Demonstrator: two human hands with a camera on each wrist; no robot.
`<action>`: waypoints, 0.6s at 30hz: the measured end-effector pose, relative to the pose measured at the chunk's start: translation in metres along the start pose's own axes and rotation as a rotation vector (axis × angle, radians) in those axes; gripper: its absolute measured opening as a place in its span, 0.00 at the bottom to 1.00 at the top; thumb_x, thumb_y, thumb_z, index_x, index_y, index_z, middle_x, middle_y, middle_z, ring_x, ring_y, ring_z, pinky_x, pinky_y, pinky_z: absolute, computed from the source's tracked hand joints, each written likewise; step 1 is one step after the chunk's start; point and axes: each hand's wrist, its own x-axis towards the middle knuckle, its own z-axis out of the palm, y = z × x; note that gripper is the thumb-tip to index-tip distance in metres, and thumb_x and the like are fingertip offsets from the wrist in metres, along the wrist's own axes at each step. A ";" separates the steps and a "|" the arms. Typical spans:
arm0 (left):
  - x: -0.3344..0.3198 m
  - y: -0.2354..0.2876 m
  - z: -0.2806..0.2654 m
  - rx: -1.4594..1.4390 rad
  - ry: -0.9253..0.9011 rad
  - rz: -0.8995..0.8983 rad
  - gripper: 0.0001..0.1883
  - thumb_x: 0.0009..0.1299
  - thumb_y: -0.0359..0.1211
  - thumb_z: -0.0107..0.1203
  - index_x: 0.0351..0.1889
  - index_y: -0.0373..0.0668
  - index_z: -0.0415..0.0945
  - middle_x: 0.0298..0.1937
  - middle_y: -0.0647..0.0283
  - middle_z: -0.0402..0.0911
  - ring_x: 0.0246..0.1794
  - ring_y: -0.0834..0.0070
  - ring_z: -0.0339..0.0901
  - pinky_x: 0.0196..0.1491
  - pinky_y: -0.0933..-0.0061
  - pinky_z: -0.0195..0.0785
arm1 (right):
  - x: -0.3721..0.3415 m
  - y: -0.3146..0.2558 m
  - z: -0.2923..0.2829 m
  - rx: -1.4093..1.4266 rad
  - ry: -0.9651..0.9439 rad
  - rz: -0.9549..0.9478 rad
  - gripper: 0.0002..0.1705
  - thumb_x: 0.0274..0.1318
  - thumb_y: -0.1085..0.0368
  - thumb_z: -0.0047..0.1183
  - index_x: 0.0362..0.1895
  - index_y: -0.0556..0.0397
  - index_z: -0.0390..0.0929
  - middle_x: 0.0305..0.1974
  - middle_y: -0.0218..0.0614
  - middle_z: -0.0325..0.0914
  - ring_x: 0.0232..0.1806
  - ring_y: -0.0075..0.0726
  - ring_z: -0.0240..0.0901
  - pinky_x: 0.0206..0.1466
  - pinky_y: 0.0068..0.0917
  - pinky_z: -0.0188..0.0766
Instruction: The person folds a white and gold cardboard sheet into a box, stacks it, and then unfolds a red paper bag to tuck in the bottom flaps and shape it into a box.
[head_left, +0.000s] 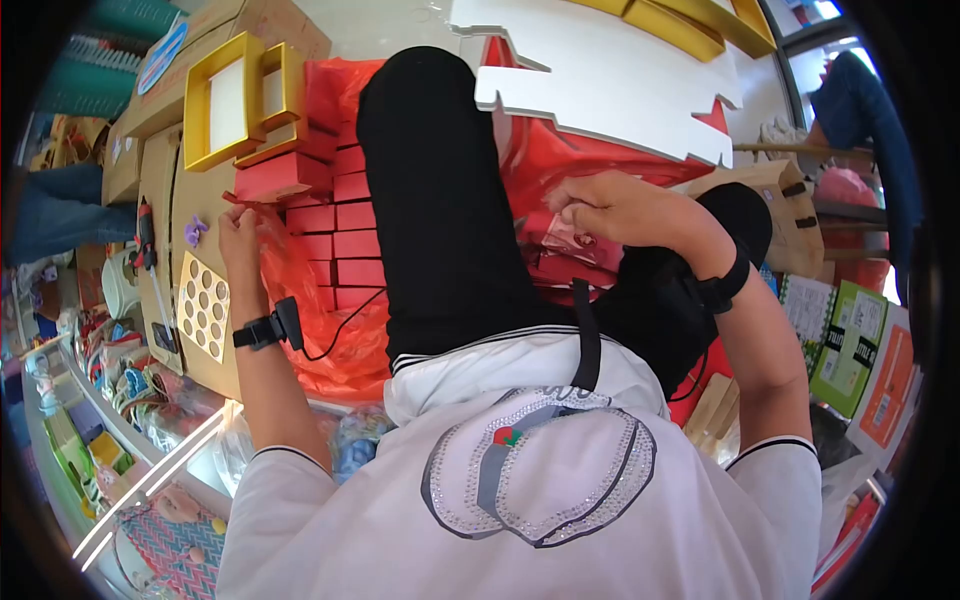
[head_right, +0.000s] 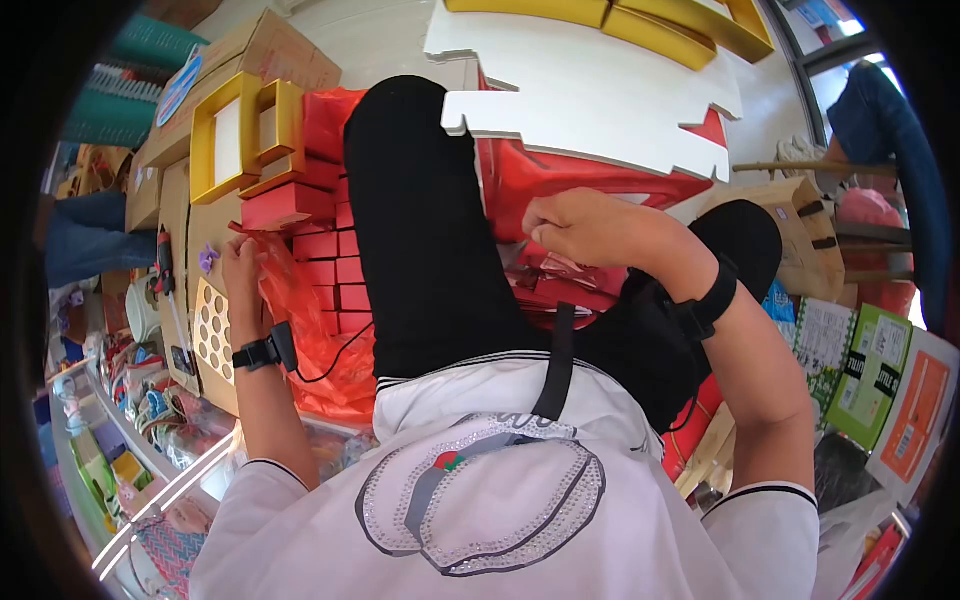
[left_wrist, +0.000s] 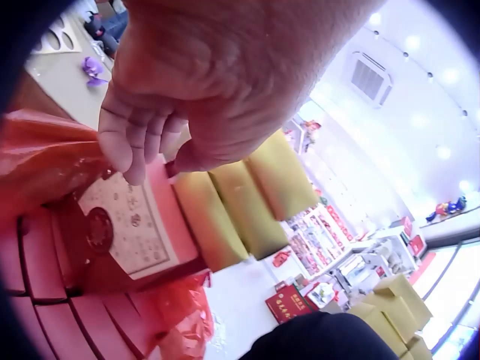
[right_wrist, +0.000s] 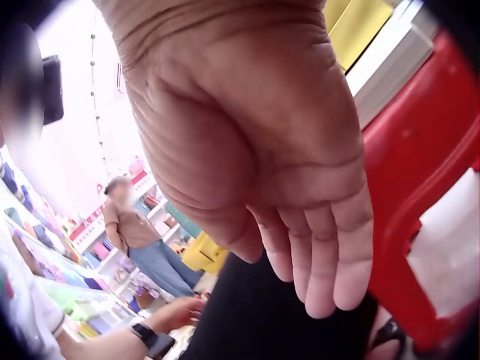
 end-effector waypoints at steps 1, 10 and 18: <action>-0.008 0.019 0.001 -0.050 -0.072 0.019 0.16 0.78 0.39 0.55 0.55 0.37 0.78 0.39 0.64 0.84 0.30 0.80 0.82 0.25 0.80 0.71 | -0.002 0.018 0.004 -0.102 -0.008 0.011 0.17 0.70 0.61 0.47 0.53 0.59 0.80 0.45 0.47 0.84 0.47 0.47 0.83 0.53 0.41 0.77; -0.110 0.203 0.050 -0.236 -0.473 0.318 0.14 0.84 0.41 0.52 0.57 0.44 0.81 0.41 0.72 0.83 0.34 0.88 0.78 0.32 0.87 0.63 | 0.046 0.153 0.056 -0.538 -0.275 0.343 0.19 0.60 0.56 0.58 0.46 0.57 0.87 0.45 0.51 0.87 0.49 0.58 0.84 0.51 0.50 0.78; -0.137 0.236 0.055 -0.178 -0.614 0.339 0.12 0.83 0.35 0.54 0.55 0.38 0.81 0.39 0.65 0.84 0.37 0.82 0.79 0.42 0.80 0.74 | 0.068 0.209 0.100 -0.447 -0.064 0.396 0.35 0.48 0.43 0.73 0.51 0.58 0.86 0.52 0.51 0.87 0.56 0.57 0.84 0.58 0.50 0.80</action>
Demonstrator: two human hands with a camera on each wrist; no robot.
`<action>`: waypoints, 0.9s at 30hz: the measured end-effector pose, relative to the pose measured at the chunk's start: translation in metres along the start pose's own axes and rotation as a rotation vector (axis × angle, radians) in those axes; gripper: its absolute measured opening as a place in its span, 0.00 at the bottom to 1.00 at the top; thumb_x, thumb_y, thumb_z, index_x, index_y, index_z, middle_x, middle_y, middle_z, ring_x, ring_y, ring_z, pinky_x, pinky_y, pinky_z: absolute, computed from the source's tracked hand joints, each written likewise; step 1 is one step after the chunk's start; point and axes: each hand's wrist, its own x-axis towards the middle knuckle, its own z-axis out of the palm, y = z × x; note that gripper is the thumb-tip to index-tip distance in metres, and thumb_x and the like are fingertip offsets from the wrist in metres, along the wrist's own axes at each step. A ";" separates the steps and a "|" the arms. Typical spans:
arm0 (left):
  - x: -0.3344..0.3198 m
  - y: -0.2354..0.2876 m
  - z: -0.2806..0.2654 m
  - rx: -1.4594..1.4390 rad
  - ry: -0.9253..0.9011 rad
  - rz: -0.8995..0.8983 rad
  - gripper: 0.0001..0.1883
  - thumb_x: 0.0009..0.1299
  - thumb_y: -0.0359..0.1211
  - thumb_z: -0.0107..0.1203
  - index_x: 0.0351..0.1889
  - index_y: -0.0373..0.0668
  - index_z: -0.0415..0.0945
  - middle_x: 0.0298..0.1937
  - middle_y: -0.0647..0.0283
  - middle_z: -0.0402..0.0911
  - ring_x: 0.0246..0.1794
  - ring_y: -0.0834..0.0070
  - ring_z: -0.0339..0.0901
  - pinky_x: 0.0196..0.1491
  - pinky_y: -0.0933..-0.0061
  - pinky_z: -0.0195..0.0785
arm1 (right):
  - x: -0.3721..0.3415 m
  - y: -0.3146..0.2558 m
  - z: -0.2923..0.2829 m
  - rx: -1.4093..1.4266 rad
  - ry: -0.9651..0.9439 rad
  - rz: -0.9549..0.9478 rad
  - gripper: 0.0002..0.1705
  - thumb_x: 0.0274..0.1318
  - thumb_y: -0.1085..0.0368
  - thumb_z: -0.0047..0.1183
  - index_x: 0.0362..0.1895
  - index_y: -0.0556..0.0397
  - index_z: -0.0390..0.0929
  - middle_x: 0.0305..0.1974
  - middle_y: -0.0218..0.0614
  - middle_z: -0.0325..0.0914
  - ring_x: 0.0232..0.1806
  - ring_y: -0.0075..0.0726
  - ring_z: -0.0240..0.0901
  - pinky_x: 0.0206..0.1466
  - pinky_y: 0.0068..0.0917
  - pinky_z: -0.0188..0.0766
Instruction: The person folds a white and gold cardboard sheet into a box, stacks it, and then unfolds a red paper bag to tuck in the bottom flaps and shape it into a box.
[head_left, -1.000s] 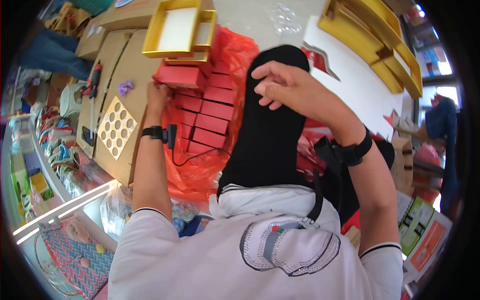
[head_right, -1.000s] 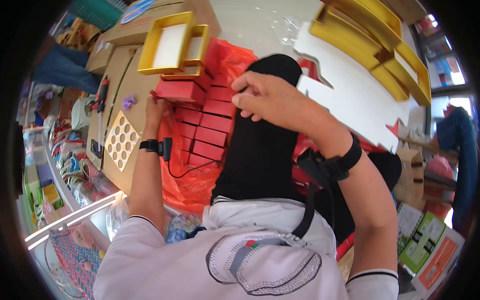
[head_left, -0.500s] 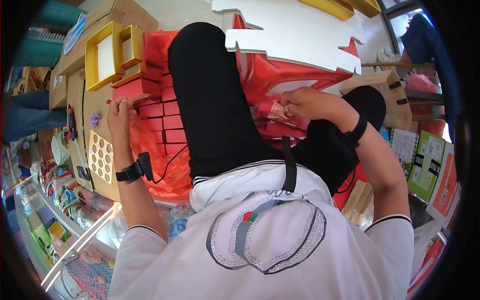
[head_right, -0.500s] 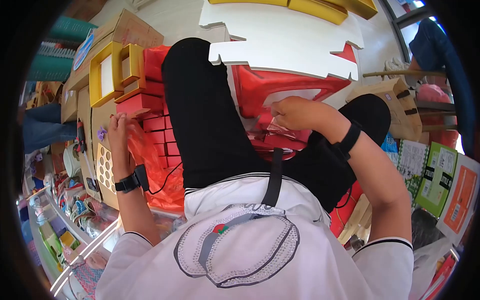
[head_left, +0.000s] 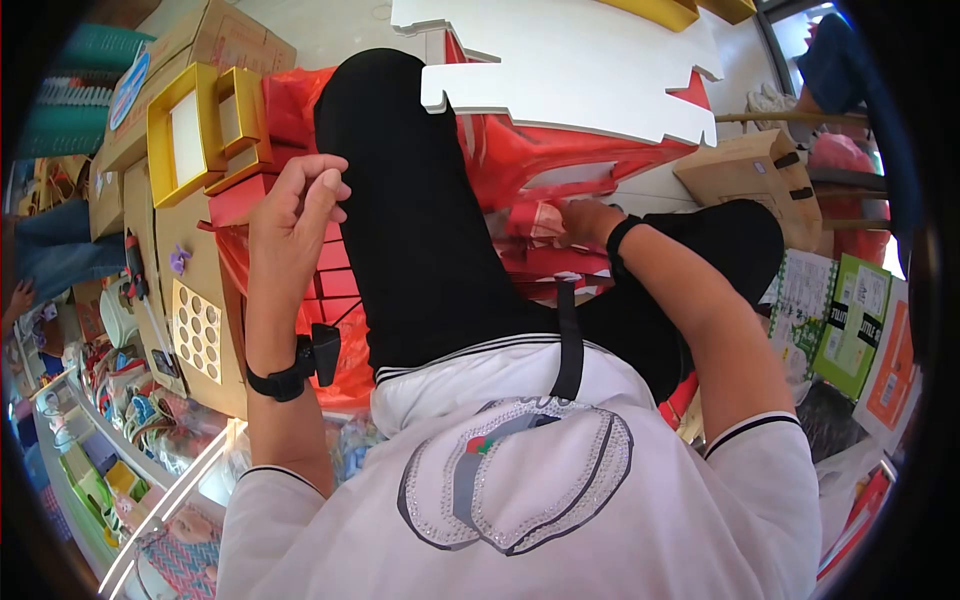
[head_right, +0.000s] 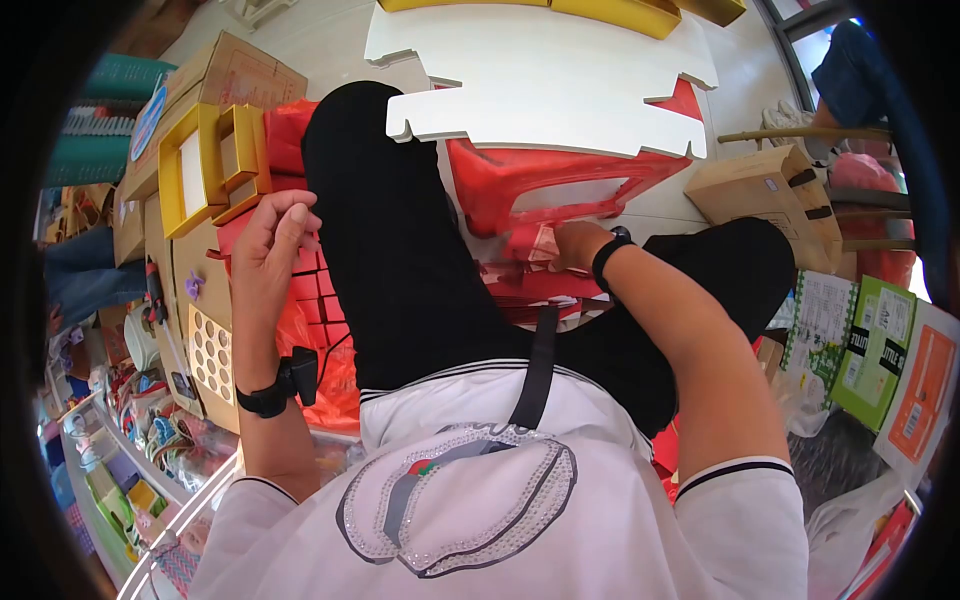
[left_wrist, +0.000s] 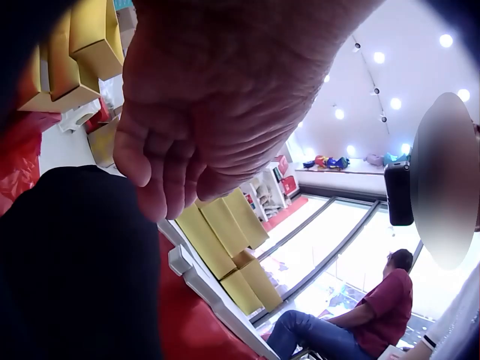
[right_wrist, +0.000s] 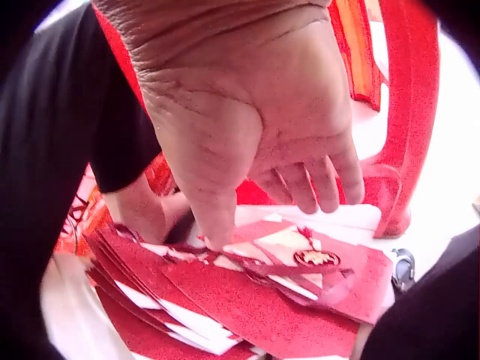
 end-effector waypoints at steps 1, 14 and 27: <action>-0.001 -0.001 0.000 0.016 0.001 -0.015 0.12 0.83 0.34 0.54 0.55 0.37 0.81 0.39 0.65 0.84 0.37 0.82 0.79 0.42 0.80 0.74 | 0.007 0.004 0.012 0.007 0.024 0.017 0.37 0.46 0.43 0.75 0.52 0.58 0.85 0.53 0.51 0.86 0.56 0.57 0.84 0.59 0.50 0.80; -0.004 0.004 -0.001 0.077 -0.028 -0.076 0.11 0.83 0.34 0.55 0.54 0.37 0.81 0.37 0.66 0.83 0.37 0.82 0.79 0.43 0.79 0.73 | 0.059 0.027 0.092 -0.273 0.174 -0.065 0.19 0.57 0.50 0.63 0.41 0.52 0.88 0.37 0.44 0.89 0.43 0.52 0.88 0.47 0.45 0.83; 0.006 0.040 0.045 0.151 -0.259 0.051 0.12 0.84 0.36 0.54 0.56 0.39 0.81 0.40 0.67 0.82 0.39 0.83 0.78 0.43 0.80 0.71 | -0.014 -0.042 0.005 -0.052 -0.246 -0.144 0.33 0.50 0.48 0.71 0.57 0.54 0.84 0.57 0.47 0.84 0.59 0.55 0.82 0.60 0.48 0.79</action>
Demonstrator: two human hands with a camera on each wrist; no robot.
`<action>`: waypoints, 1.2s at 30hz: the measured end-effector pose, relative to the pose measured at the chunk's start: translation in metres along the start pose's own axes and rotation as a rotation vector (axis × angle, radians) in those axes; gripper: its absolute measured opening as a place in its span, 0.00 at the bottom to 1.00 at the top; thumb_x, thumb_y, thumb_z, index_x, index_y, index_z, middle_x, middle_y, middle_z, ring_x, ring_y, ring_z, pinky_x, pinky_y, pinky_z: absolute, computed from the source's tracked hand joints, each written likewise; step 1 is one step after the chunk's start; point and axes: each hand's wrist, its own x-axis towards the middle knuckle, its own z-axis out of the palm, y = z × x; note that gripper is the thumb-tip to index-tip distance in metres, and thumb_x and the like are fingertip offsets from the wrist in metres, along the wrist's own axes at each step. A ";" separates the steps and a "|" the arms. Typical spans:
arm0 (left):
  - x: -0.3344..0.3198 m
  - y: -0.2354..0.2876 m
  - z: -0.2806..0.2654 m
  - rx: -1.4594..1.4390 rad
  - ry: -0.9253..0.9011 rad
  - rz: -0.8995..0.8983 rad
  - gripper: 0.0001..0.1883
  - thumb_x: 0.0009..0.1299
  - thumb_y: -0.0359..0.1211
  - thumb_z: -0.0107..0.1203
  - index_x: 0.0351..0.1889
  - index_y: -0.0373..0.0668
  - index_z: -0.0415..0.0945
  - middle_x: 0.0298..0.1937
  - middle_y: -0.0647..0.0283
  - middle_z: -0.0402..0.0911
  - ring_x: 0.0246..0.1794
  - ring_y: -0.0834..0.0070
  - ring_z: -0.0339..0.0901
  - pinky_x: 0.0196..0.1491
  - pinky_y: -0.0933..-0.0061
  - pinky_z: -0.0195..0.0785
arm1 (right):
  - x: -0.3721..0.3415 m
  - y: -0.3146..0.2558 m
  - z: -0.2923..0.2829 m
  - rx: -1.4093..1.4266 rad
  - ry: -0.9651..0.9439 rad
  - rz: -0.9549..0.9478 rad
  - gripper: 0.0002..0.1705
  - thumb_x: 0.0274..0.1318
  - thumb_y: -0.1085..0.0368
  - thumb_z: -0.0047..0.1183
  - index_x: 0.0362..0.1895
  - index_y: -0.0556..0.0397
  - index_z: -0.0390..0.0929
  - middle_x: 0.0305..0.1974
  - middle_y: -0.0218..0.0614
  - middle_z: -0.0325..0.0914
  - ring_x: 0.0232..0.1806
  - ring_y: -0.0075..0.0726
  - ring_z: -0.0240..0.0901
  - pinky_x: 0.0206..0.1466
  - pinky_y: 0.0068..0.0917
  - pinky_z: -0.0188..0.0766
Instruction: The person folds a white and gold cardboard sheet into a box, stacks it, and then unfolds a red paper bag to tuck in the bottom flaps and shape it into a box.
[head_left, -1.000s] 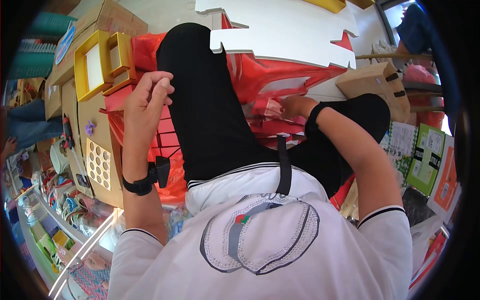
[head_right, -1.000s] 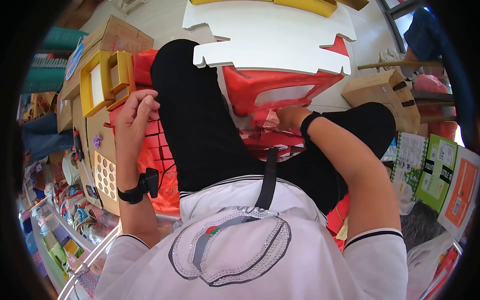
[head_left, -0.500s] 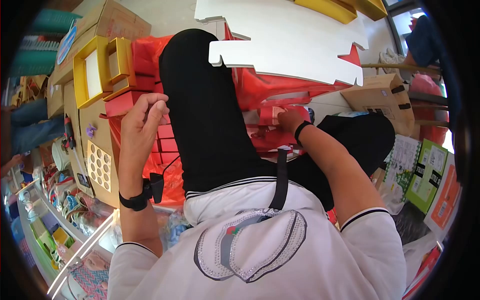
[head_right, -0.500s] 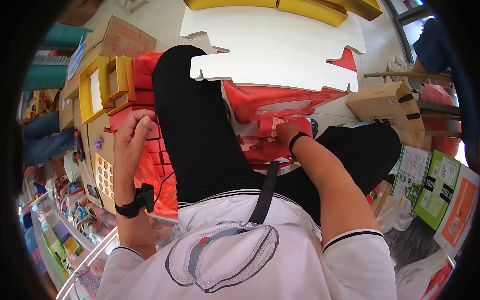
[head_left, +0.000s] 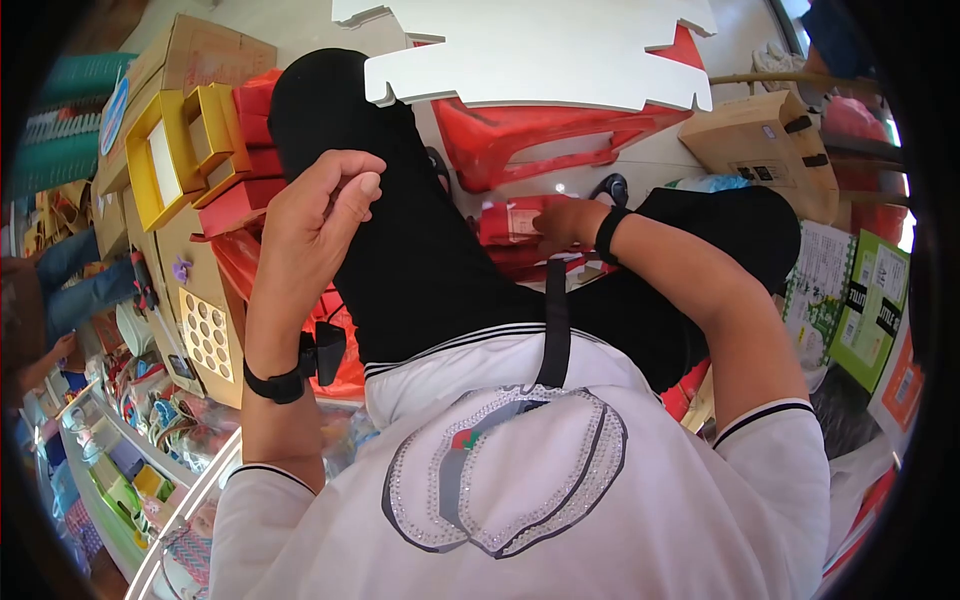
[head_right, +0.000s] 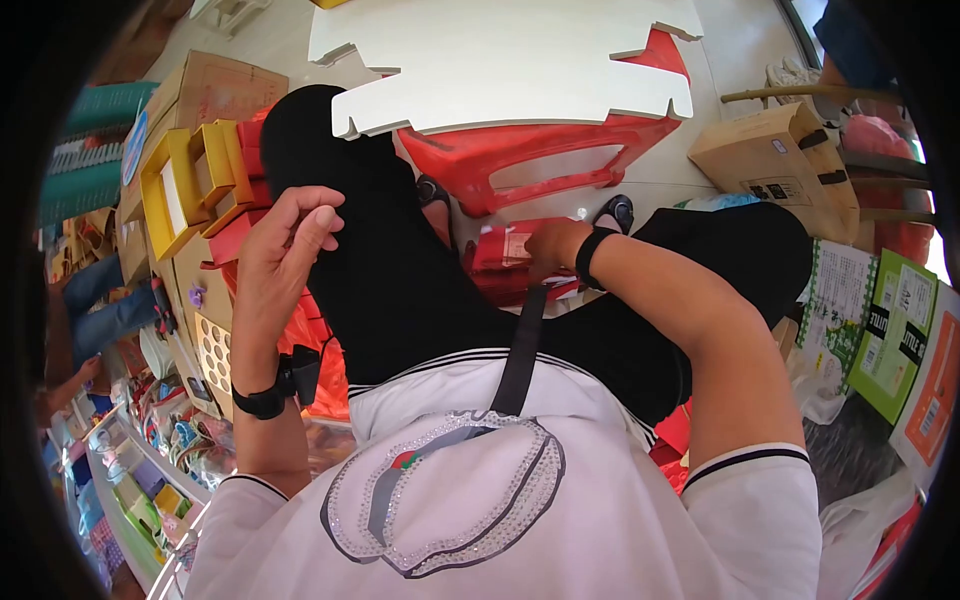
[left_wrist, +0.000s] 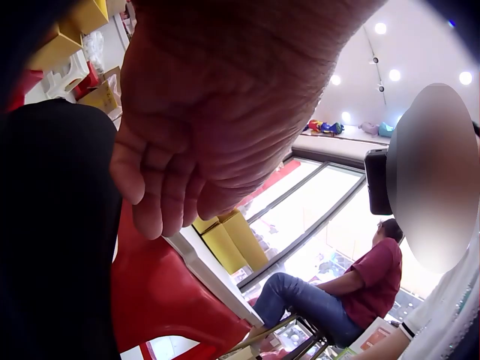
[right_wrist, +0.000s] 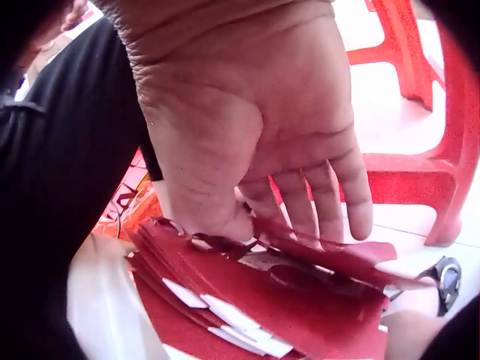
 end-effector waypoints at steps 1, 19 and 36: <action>0.001 -0.002 0.001 0.004 0.001 0.009 0.12 0.83 0.36 0.55 0.56 0.39 0.81 0.40 0.67 0.82 0.38 0.83 0.78 0.42 0.80 0.71 | -0.010 -0.007 0.000 0.031 -0.039 0.012 0.35 0.51 0.49 0.70 0.60 0.54 0.82 0.59 0.47 0.83 0.60 0.56 0.82 0.61 0.49 0.78; 0.003 -0.010 0.005 0.002 -0.031 0.027 0.12 0.83 0.35 0.55 0.55 0.38 0.81 0.40 0.67 0.82 0.39 0.82 0.79 0.44 0.79 0.73 | 0.011 0.011 0.018 -0.051 0.431 -0.004 0.23 0.65 0.60 0.53 0.64 0.45 0.75 0.59 0.50 0.80 0.53 0.60 0.84 0.57 0.51 0.79; 0.009 0.000 0.013 -0.022 -0.045 0.130 0.10 0.81 0.32 0.56 0.53 0.35 0.81 0.38 0.66 0.82 0.37 0.81 0.79 0.43 0.78 0.74 | -0.142 0.028 -0.065 -0.071 0.465 -0.067 0.17 0.56 0.68 0.56 0.50 0.45 0.87 0.40 0.46 0.87 0.46 0.57 0.85 0.49 0.51 0.79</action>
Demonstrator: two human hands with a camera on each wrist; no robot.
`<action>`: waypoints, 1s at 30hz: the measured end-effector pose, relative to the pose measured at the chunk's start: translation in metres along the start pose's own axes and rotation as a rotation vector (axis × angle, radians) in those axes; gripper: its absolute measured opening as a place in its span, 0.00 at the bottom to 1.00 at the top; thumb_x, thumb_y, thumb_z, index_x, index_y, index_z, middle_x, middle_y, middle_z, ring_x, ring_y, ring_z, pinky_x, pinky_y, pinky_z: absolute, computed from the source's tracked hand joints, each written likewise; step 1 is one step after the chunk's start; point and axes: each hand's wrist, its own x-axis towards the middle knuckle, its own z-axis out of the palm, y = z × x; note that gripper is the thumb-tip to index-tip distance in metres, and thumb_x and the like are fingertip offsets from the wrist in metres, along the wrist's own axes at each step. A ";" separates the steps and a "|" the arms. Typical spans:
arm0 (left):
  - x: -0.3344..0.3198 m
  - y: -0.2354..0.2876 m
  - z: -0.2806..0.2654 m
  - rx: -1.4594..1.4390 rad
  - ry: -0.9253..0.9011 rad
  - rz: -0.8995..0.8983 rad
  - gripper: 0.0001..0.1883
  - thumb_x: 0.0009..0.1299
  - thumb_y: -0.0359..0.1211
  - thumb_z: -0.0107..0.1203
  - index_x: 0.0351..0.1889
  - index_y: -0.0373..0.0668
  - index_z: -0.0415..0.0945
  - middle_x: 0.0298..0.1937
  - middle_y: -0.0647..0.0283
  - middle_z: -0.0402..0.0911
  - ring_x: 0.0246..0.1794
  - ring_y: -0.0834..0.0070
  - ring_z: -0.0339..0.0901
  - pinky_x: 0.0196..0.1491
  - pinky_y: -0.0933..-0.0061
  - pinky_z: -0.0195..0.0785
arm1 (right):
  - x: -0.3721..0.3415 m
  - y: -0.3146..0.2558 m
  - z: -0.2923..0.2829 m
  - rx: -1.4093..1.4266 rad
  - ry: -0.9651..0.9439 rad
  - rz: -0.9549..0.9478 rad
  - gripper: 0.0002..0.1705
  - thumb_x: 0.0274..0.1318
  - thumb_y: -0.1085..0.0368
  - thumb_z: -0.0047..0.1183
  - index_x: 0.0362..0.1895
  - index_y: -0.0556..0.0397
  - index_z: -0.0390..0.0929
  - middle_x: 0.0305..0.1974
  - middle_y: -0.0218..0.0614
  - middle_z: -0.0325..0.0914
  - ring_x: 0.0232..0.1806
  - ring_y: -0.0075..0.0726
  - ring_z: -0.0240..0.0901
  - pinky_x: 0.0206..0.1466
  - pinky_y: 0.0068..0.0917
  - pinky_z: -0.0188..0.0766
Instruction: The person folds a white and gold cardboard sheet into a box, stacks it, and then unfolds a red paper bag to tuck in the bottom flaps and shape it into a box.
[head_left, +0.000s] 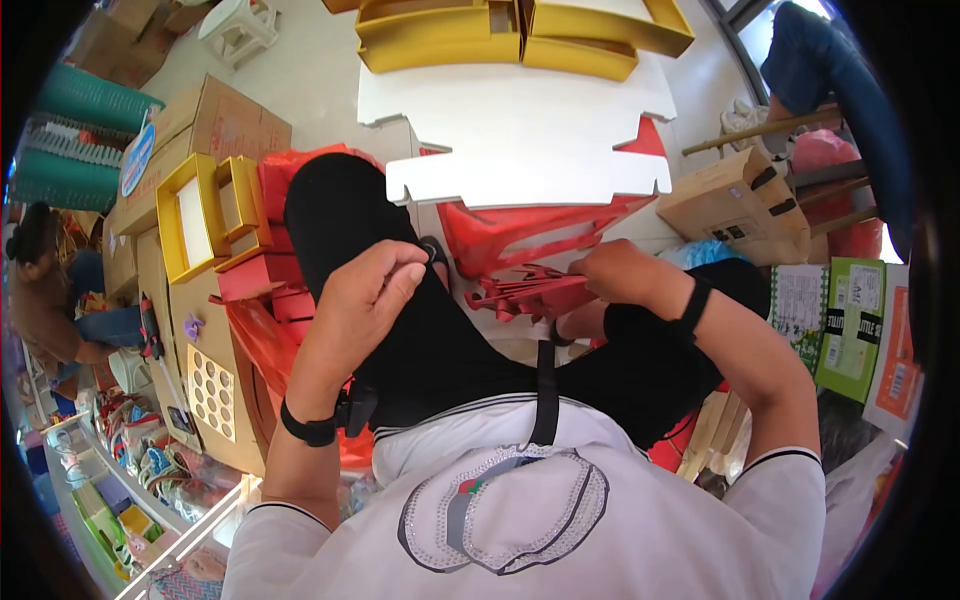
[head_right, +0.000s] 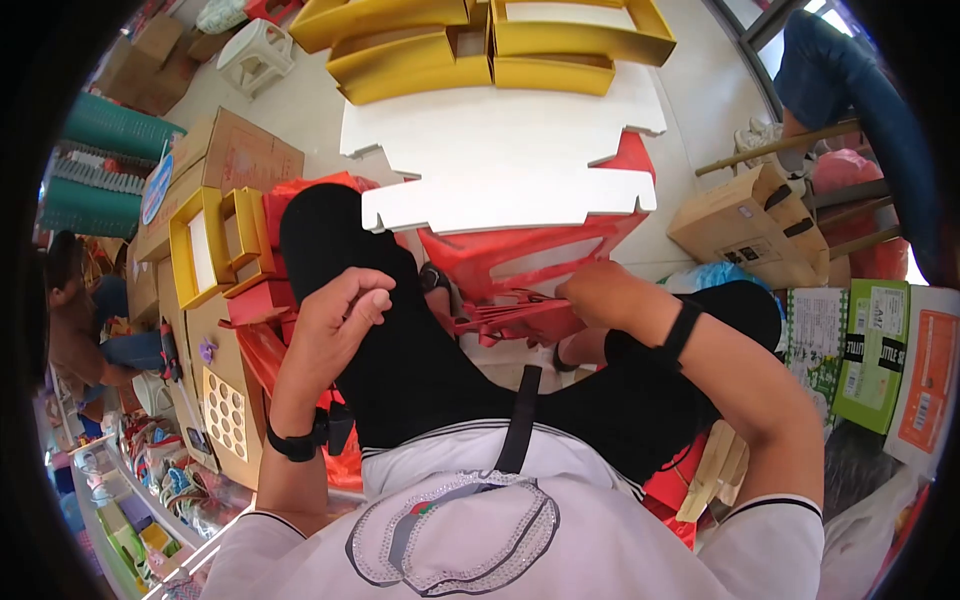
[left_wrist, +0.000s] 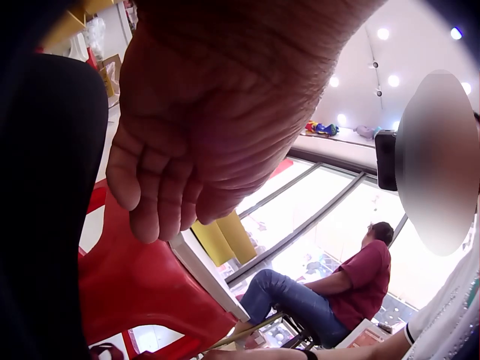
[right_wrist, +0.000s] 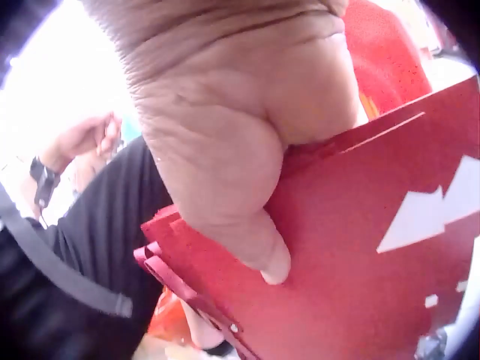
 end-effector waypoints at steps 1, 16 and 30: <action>0.000 0.001 0.000 0.001 -0.004 0.024 0.10 0.81 0.32 0.56 0.53 0.35 0.81 0.38 0.66 0.83 0.37 0.81 0.79 0.43 0.78 0.74 | -0.016 -0.004 -0.018 0.020 0.006 0.008 0.15 0.57 0.67 0.56 0.48 0.45 0.86 0.39 0.47 0.86 0.45 0.57 0.84 0.49 0.51 0.79; 0.022 0.021 -0.001 -0.597 -0.143 0.052 0.41 0.84 0.63 0.34 0.74 0.34 0.64 0.72 0.52 0.73 0.73 0.66 0.71 0.75 0.63 0.63 | -0.121 -0.043 -0.185 0.871 -0.029 0.157 0.24 0.61 0.55 0.70 0.56 0.57 0.86 0.48 0.36 0.89 0.51 0.30 0.83 0.59 0.30 0.76; 0.038 0.004 -0.028 -0.625 0.005 -0.102 0.51 0.78 0.70 0.42 0.81 0.34 0.55 0.76 0.51 0.67 0.75 0.64 0.68 0.72 0.57 0.66 | -0.037 -0.073 -0.031 2.082 0.326 -0.117 0.32 0.66 0.63 0.66 0.70 0.58 0.70 0.65 0.42 0.78 0.65 0.40 0.78 0.70 0.39 0.76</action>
